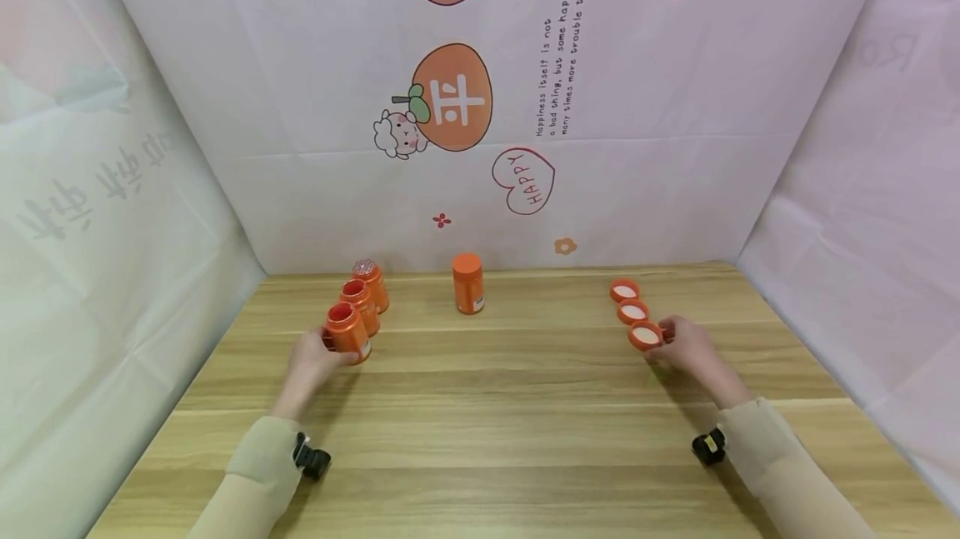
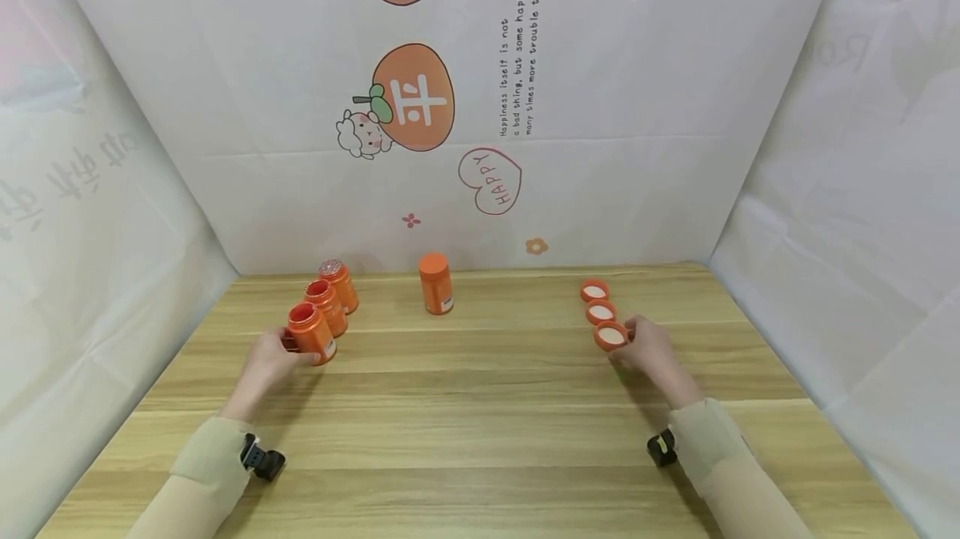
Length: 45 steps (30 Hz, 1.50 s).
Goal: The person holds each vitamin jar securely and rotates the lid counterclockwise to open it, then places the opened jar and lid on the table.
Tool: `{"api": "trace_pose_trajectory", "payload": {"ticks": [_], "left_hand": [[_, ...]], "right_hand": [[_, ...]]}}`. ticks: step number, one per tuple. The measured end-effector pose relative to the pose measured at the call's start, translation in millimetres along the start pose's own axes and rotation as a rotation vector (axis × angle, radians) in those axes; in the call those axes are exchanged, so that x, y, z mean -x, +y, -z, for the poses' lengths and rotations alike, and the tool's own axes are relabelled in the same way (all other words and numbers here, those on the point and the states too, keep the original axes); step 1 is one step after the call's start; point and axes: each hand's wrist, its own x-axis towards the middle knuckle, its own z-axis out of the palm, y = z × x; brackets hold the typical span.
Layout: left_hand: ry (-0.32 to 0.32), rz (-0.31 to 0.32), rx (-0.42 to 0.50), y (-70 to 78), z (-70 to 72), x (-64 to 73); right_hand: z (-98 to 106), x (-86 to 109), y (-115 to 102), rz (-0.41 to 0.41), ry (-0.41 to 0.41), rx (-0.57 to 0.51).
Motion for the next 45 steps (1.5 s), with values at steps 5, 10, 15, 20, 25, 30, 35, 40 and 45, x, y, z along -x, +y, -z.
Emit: {"api": "trace_pose_trajectory", "payload": {"ticks": [5, 10, 15, 20, 25, 30, 35, 40, 45], "left_hand": [[-0.005, -0.006, -0.013, 0.8, 1.4, 5.5], [0.009, -0.019, -0.031, -0.2, 0.9, 10.2], [0.028, -0.008, -0.021, 0.4, 0.6, 14.8], [0.059, -0.016, -0.025, 2.2, 0.7, 20.5], [0.077, -0.065, -0.078, 4.5, -0.1, 25.3], [0.062, -0.102, -0.135, 7.1, -2.3, 29.5], [0.039, -0.122, -0.167, 11.5, -6.7, 31.4], [0.014, -0.144, -0.163, 16.2, -12.9, 32.1], [-0.011, -0.138, -0.159, 19.6, -20.0, 31.8]], "right_hand": [[1.7, 5.4, -0.3, -0.007, -0.009, 0.051], [2.4, 12.9, -1.1, 0.010, -0.004, 0.085], [4.4, 21.8, -3.6, 0.003, -0.027, 0.114], [3.8, 29.7, -5.5, -0.004, -0.045, 0.154], [2.6, 35.1, -9.5, 0.017, -0.042, 0.211], [-1.8, 39.3, -13.9, 0.037, -0.025, 0.260], [-7.9, 41.3, -17.6, 0.038, -0.020, 0.254], [-12.8, 42.9, -23.4, 0.056, -0.009, 0.264], [-17.2, 44.9, -30.7, 0.072, -0.008, 0.262]]}}
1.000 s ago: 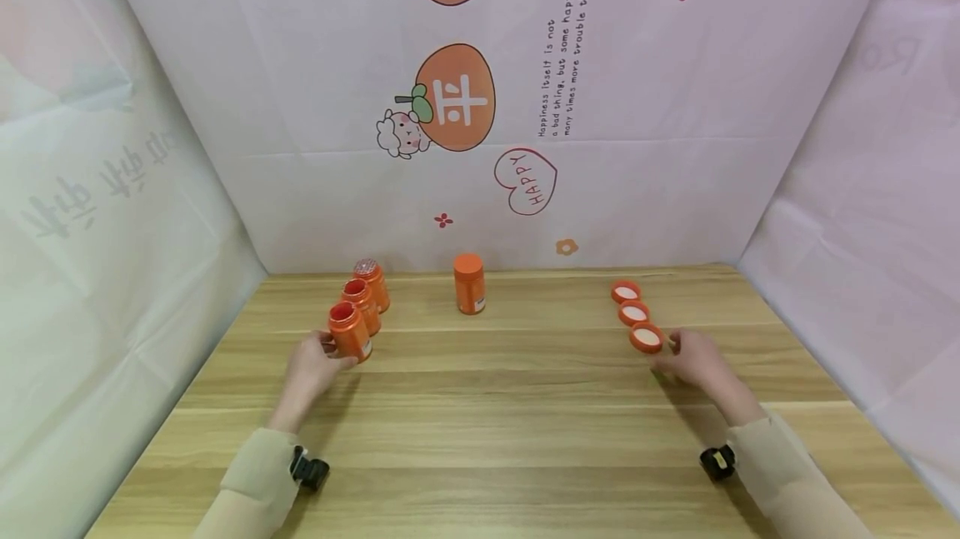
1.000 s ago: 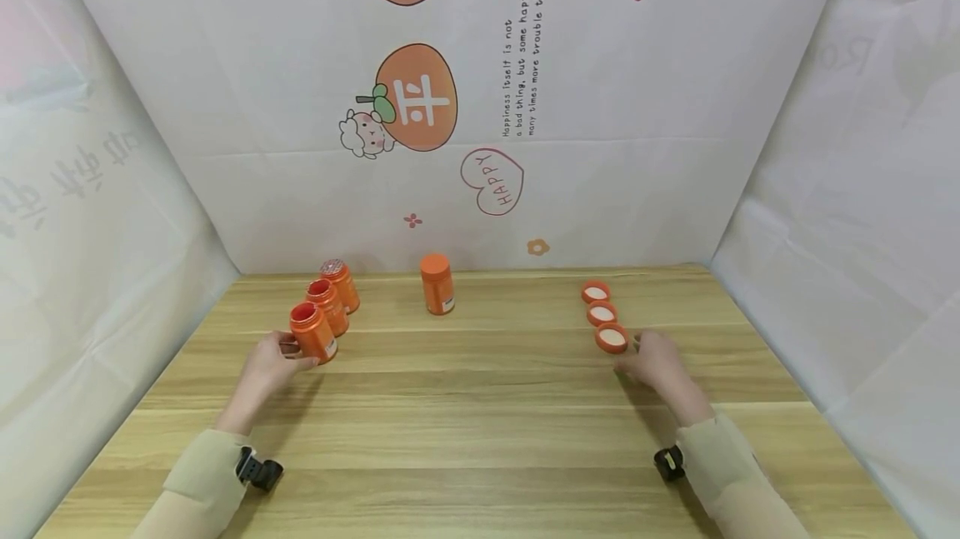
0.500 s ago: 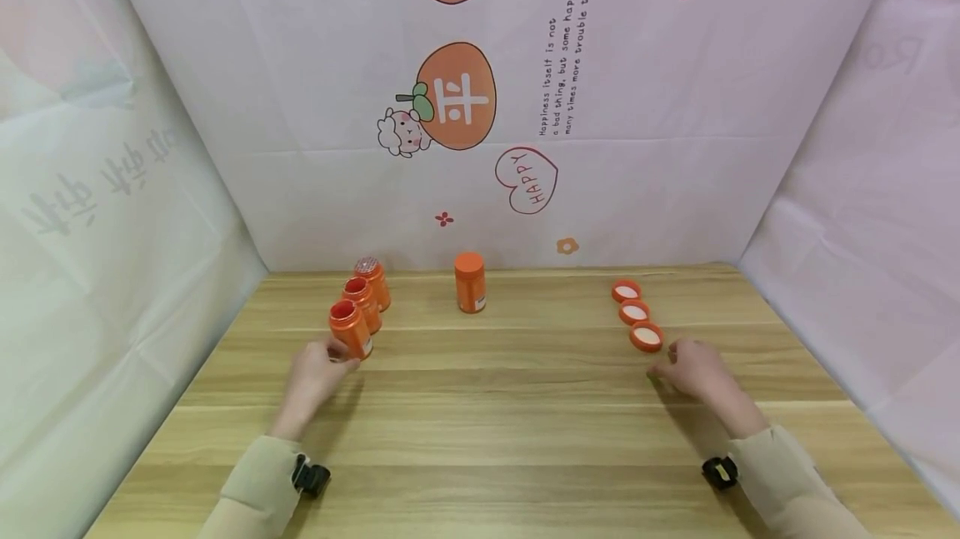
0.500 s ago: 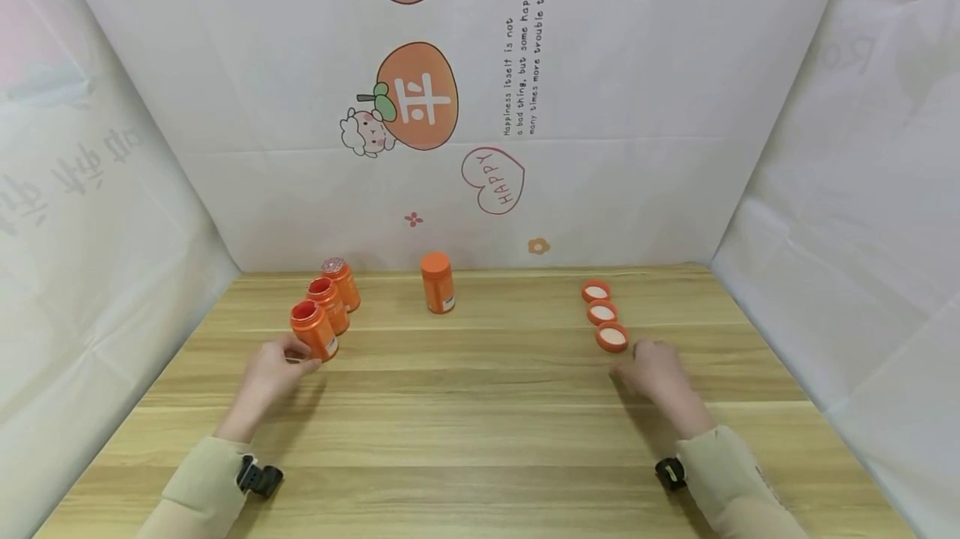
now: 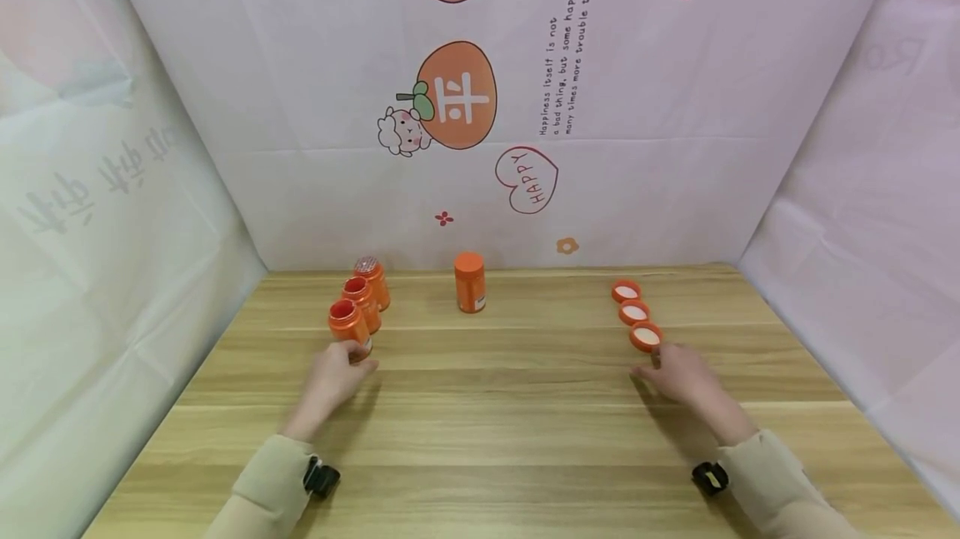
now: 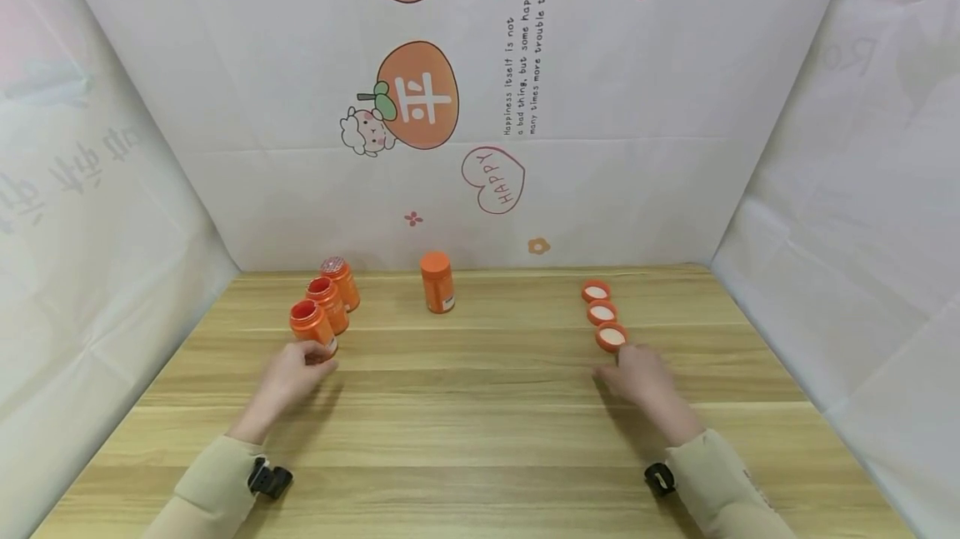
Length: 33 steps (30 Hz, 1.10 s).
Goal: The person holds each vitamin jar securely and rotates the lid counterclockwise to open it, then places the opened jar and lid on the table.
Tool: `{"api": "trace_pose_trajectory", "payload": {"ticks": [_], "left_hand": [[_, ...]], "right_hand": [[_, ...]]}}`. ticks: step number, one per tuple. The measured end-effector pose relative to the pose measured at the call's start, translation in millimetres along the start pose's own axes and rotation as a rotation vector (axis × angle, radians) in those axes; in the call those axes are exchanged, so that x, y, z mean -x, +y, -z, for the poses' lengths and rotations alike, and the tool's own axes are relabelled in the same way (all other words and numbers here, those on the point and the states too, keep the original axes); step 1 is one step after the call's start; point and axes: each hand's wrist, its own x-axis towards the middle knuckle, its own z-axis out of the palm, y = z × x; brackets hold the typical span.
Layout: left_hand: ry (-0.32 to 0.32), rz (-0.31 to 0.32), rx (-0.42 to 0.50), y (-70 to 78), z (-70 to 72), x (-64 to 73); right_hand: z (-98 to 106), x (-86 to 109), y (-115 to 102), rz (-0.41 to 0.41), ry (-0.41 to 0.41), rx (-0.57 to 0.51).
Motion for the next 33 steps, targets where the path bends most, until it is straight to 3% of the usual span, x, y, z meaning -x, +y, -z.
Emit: {"api": "trace_pose_trajectory", "payload": {"ticks": [11, 33], "left_hand": [[-0.038, -0.045, -0.031, 10.7, -12.8, -3.6], [-0.065, -0.150, 0.017, 38.0, -32.7, -20.9]], "right_hand": [[-8.5, -3.3, -18.6, 0.133, 0.044, 0.012], [-19.1, -23.1, -43.9, 0.238, 0.066, -0.065]]}}
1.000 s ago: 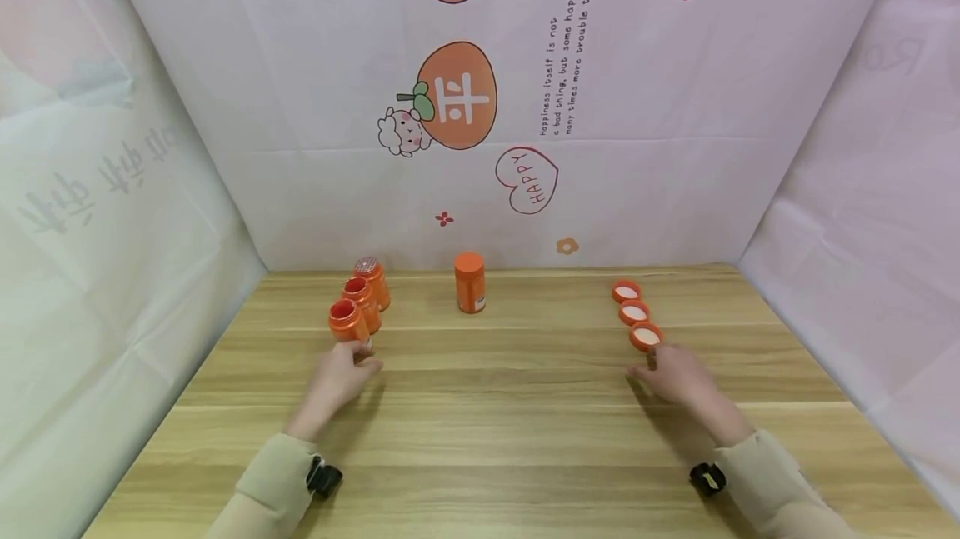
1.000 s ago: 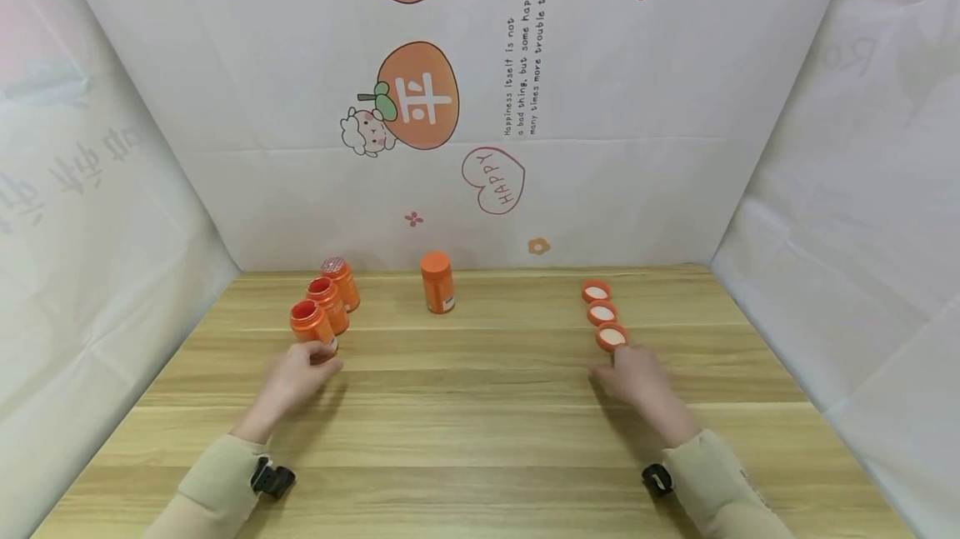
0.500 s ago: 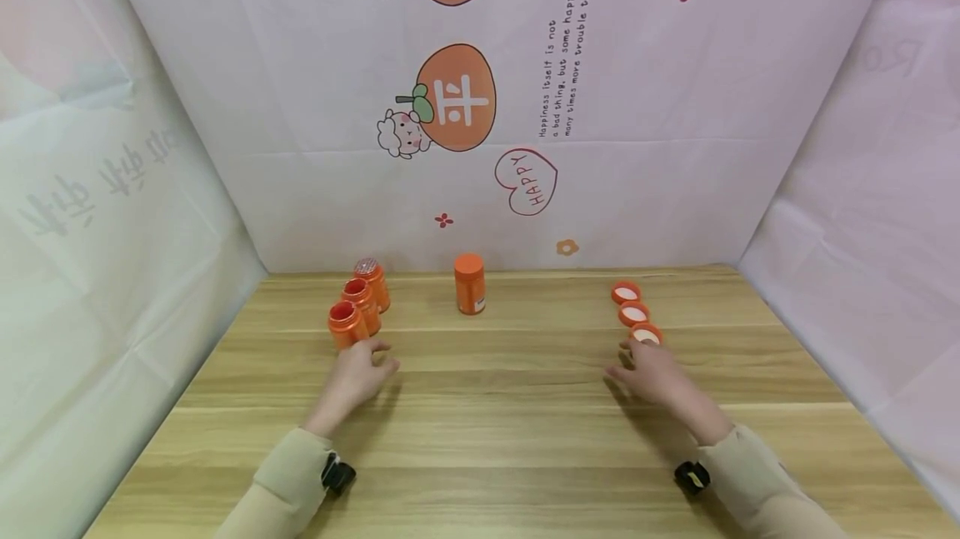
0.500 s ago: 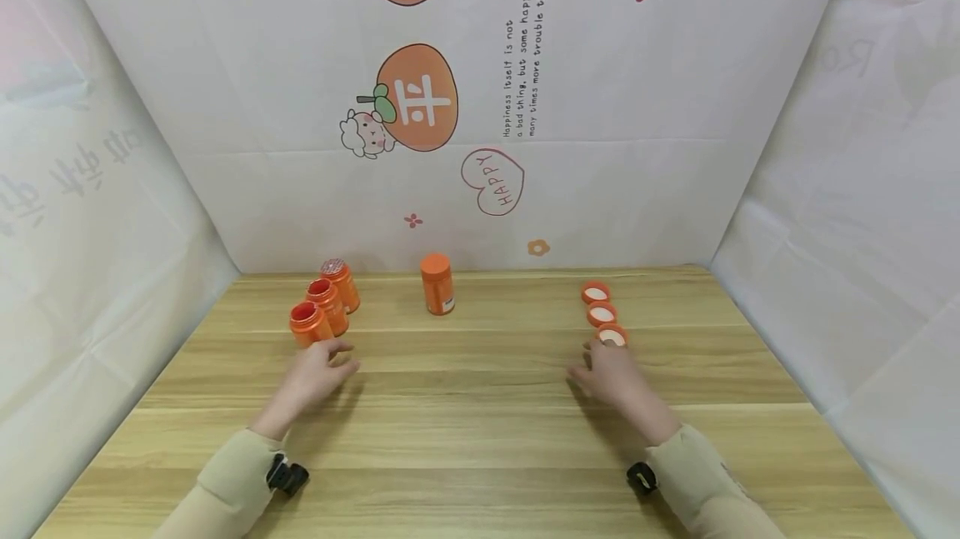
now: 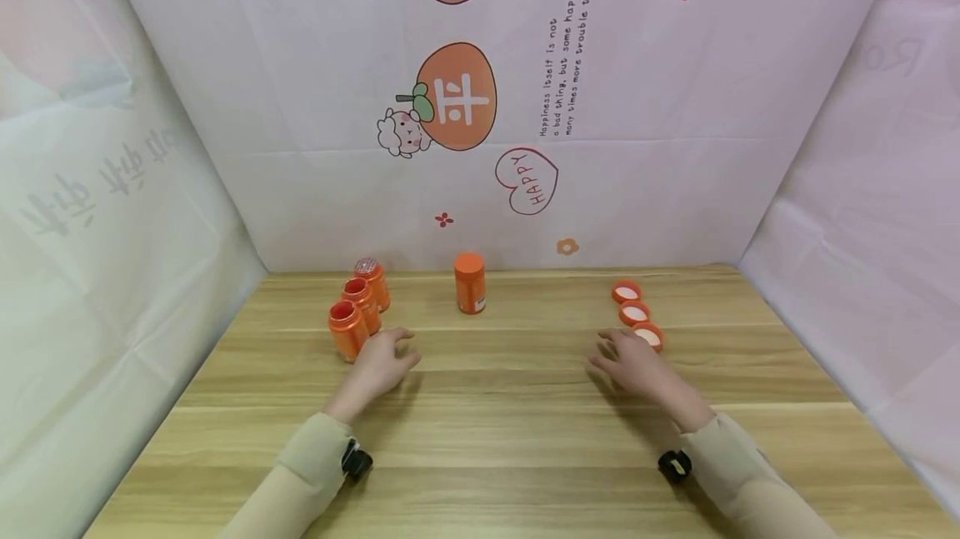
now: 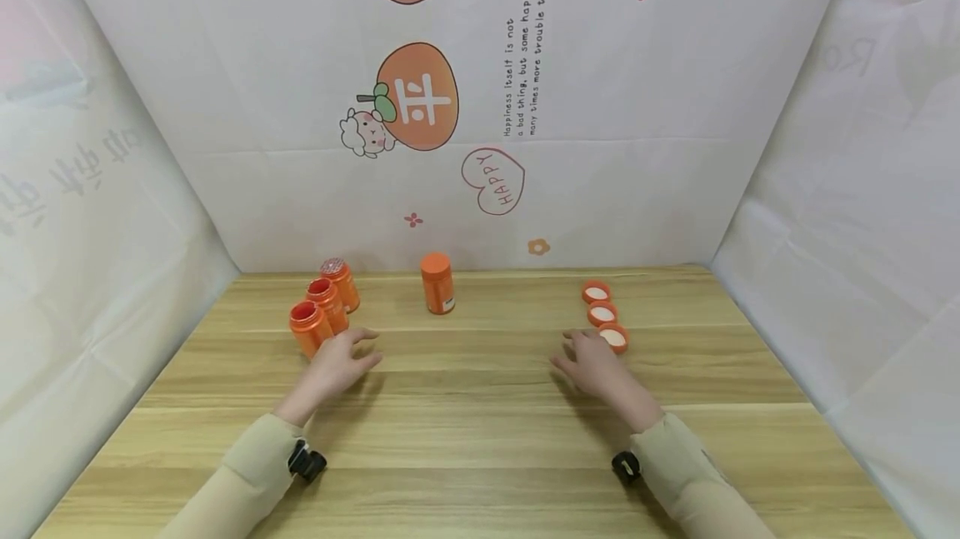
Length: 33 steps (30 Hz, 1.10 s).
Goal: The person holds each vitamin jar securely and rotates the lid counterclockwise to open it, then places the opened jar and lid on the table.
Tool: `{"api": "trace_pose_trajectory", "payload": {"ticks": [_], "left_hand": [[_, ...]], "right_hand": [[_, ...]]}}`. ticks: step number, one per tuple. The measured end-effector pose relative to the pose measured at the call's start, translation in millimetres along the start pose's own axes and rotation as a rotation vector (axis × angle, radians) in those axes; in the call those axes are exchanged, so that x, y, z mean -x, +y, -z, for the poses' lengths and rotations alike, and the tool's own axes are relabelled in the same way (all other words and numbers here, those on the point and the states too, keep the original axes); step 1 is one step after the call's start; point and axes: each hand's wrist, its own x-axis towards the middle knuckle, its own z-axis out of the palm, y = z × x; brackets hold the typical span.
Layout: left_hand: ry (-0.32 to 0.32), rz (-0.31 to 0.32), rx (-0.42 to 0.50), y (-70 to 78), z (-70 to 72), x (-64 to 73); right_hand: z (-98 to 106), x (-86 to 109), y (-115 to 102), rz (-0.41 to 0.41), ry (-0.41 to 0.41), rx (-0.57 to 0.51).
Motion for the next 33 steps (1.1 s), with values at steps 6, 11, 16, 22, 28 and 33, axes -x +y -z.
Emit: {"api": "trace_pose_trajectory", "payload": {"ticks": [6, 11, 16, 22, 28, 33], "left_hand": [[0.007, 0.009, -0.058, 5.5, -9.2, -11.7], [0.002, 0.006, -0.071, 12.0, -15.4, -21.7], [-0.032, 0.019, 0.011, 16.8, -22.7, -31.0], [-0.038, 0.033, 0.067, 21.0, -31.2, -43.0], [-0.016, 0.045, 0.100, 25.9, -36.4, -52.1], [-0.007, 0.051, 0.121, 29.2, -38.9, -59.1]], "right_hand": [[-2.5, -8.5, 0.1, 0.013, -0.002, -0.014], [-4.7, -16.1, 0.3, 0.017, 0.009, -0.006], [-5.9, -22.6, 0.9, 0.009, 0.004, -0.021], [-6.7, -29.8, 1.5, 0.002, -0.012, -0.026], [-6.7, -35.4, 1.2, -0.003, -0.021, -0.037], [-8.3, -39.4, -0.1, -0.008, -0.016, -0.048]]}}
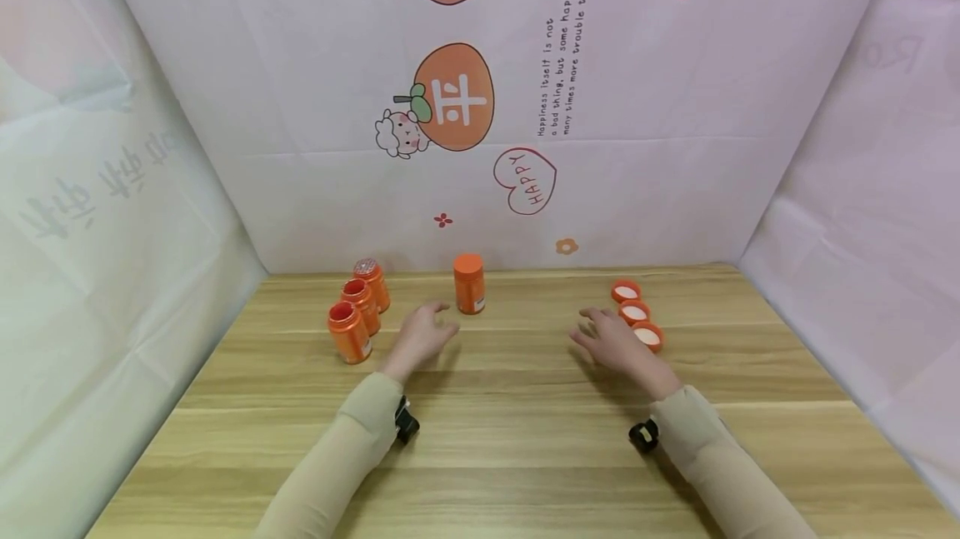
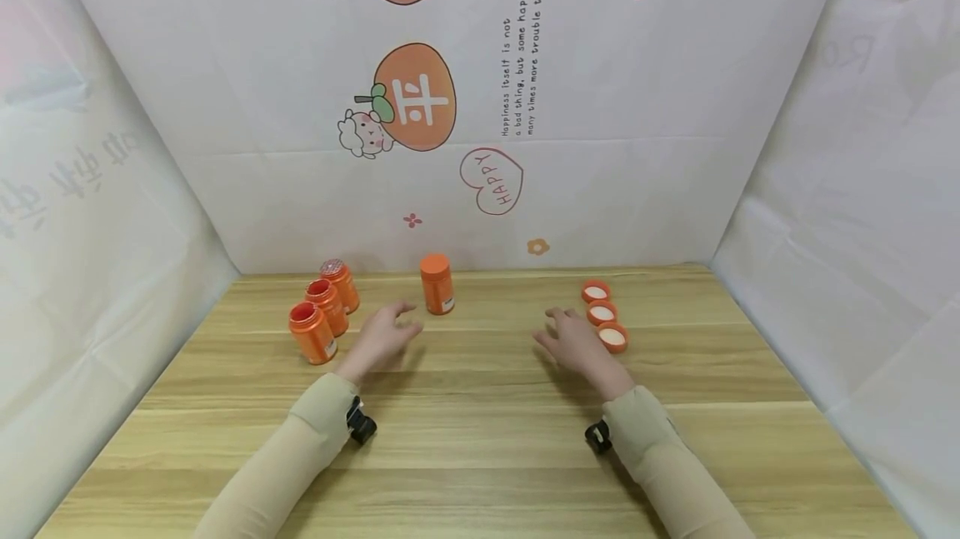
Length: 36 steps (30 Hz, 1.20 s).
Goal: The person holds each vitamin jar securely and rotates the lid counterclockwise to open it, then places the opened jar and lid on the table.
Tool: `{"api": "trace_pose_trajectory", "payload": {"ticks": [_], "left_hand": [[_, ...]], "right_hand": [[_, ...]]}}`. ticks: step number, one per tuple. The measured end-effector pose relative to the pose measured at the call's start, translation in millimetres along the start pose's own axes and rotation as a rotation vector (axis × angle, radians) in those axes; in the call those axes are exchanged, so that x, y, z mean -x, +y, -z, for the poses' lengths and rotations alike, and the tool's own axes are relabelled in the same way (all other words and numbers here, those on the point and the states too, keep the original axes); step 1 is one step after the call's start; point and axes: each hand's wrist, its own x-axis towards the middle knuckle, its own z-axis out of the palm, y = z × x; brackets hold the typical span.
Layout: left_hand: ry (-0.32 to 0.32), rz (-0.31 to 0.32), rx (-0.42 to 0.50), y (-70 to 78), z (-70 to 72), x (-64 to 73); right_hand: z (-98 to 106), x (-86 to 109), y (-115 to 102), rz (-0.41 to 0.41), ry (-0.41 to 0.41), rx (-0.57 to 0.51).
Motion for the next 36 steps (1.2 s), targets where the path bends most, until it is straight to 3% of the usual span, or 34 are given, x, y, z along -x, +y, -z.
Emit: {"api": "trace_pose_trajectory", "payload": {"ticks": [8, 20, 36], "left_hand": [[0.004, 0.010, 0.001, 7.0, -3.6, -12.0], [0.015, 0.079, 0.059, 13.3, -7.3, -33.9], [0.050, 0.076, 0.139, 5.6, -22.0, -56.2]], "right_hand": [[-0.8, -4.6, -0.4, 0.004, 0.008, 0.004], [-1.5, -7.4, -1.0, -0.026, -0.002, 0.003], [-2.7, -8.7, -1.0, -0.034, 0.000, -0.006]]}}
